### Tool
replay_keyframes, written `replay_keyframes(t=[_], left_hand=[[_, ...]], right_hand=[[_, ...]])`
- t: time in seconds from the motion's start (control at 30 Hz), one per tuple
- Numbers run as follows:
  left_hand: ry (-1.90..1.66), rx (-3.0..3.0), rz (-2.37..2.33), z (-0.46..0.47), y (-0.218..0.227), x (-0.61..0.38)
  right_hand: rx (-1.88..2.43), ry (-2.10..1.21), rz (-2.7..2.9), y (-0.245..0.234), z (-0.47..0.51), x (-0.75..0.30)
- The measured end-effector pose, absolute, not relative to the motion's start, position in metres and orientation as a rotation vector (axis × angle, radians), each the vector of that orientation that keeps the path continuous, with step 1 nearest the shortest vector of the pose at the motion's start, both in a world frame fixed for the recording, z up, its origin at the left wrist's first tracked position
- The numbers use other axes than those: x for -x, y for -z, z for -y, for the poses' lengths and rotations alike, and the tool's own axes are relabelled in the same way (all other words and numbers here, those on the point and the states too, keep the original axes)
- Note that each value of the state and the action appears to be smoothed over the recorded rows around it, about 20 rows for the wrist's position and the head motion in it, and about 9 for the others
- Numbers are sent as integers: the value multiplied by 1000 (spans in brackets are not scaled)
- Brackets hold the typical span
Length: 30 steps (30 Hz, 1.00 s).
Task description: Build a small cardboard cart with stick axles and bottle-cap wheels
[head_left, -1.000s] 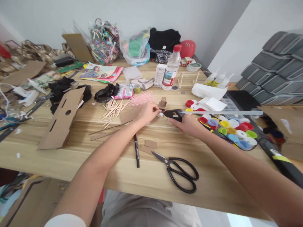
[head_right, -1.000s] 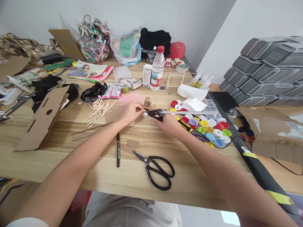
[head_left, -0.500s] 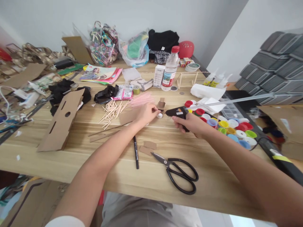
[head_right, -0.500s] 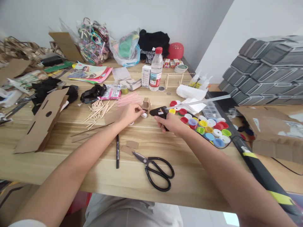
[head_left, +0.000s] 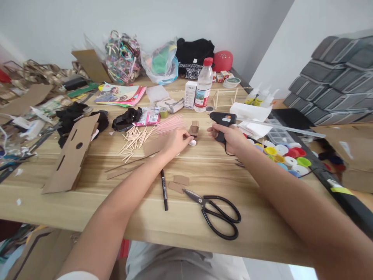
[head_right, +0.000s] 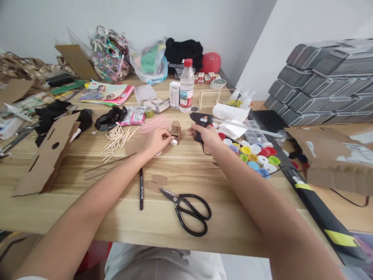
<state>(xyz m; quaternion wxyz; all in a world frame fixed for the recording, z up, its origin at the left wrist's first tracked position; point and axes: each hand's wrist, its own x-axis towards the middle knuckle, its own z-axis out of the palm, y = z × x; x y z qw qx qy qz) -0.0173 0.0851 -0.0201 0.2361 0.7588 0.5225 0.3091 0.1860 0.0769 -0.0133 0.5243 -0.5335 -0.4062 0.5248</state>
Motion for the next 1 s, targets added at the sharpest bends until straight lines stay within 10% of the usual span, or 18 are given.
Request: replay_keyframes(t=[1.0], left_hand=[[-830,-2282,-1495,-85,24,15]], right_hand=[[1178,-1165,976,46,-105,-148]])
